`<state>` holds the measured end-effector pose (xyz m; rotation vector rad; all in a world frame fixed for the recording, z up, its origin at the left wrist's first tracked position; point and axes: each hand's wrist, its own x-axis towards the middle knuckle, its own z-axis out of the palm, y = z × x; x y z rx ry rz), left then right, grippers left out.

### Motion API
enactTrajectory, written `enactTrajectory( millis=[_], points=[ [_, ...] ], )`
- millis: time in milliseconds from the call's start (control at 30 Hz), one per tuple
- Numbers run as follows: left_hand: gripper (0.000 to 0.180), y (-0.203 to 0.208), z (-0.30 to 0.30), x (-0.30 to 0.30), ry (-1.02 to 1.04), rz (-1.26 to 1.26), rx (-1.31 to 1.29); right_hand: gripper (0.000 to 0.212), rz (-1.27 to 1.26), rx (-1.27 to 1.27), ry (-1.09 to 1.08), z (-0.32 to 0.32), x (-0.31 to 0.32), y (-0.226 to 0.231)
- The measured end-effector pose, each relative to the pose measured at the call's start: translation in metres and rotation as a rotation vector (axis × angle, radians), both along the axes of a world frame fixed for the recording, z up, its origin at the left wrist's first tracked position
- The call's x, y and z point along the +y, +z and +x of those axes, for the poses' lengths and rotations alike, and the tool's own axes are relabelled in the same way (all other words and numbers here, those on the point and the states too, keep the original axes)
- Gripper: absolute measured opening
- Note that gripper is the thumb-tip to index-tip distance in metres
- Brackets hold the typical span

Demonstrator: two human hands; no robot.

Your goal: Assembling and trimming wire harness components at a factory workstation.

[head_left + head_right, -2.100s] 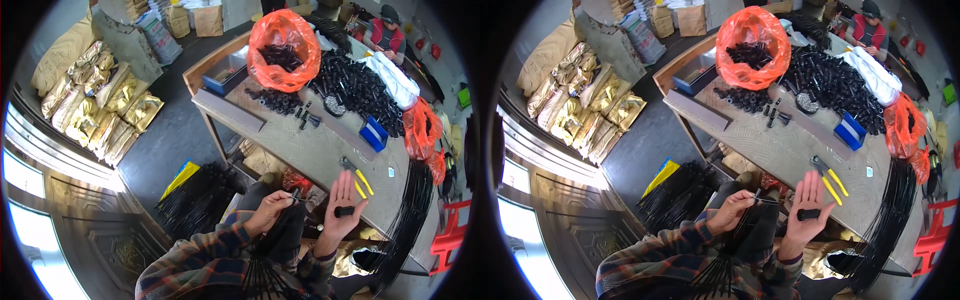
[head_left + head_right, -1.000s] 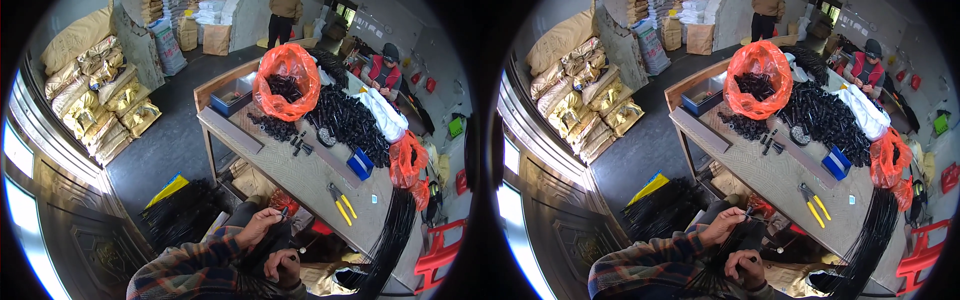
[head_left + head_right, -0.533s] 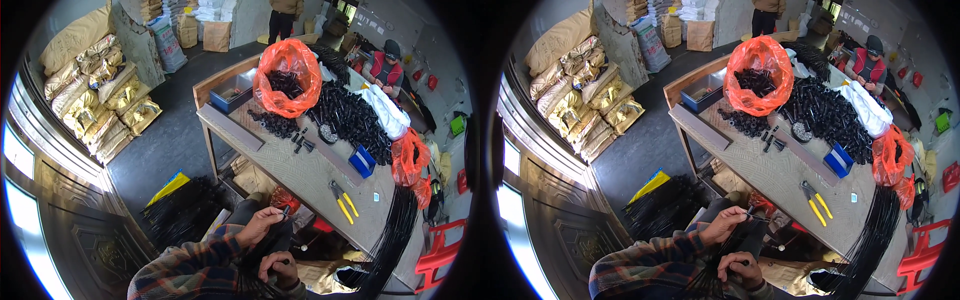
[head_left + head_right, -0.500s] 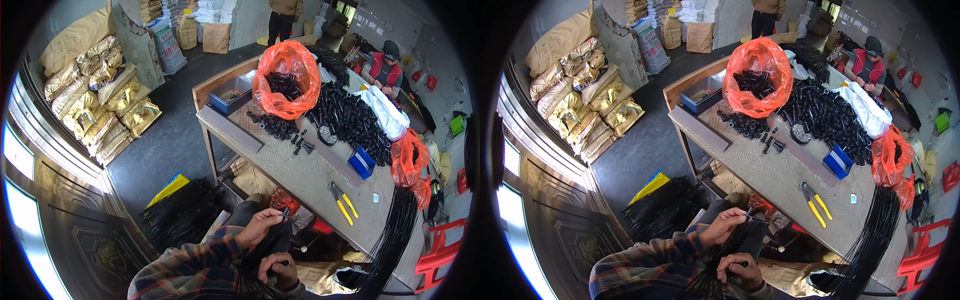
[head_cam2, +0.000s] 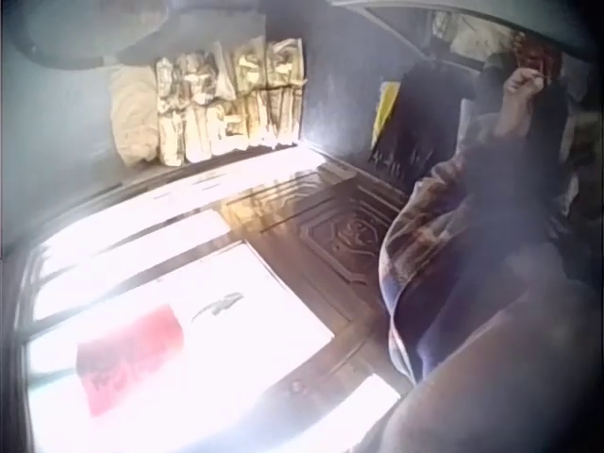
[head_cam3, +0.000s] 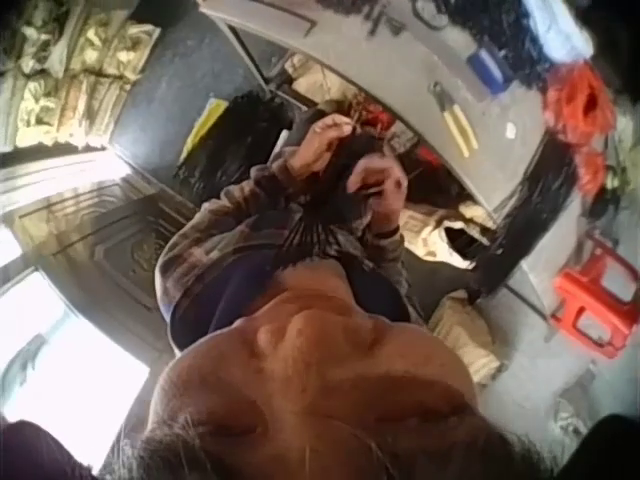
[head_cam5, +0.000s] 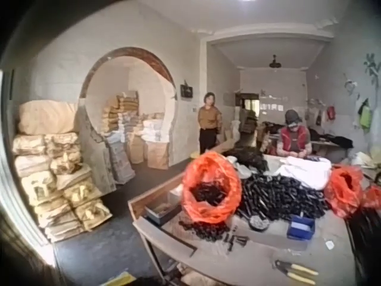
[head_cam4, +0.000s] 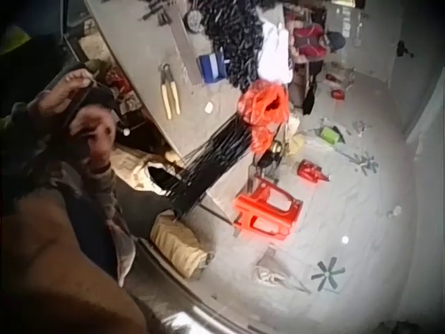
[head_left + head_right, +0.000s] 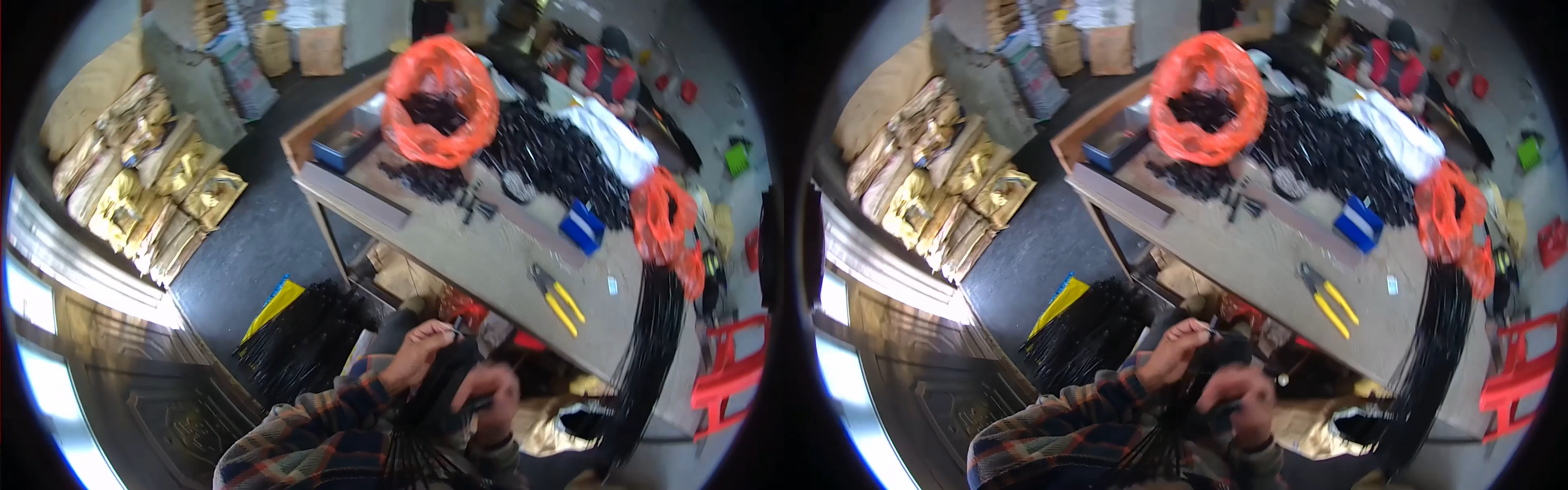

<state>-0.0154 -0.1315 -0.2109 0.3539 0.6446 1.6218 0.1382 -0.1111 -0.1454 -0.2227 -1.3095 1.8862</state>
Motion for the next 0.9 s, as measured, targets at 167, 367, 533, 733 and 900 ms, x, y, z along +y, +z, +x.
enactTrajectory(
  millis=[167,367,533,733,900],
  points=[
    [0.006,0.016,-0.003,0.000,-0.024,-0.067,-0.020,0.030,-0.541,0.176,-0.319,0.017,0.048,-0.051],
    [0.005,0.003,0.000,0.001,-0.034,-0.052,-0.057,0.026,-0.498,-0.241,-0.167,0.020,0.006,-0.040],
    [0.005,0.003,-0.001,-0.004,-0.018,-0.058,-0.038,0.023,-0.508,-0.275,-0.153,0.015,0.003,-0.042],
    [0.006,0.003,0.000,-0.004,-0.025,-0.059,-0.045,0.022,-0.641,-0.067,-0.057,0.020,-0.001,-0.052],
    [0.006,0.000,-0.002,-0.002,-0.014,-0.059,-0.030,0.018,-0.665,0.080,-0.057,0.018,0.000,-0.056]
  ],
)
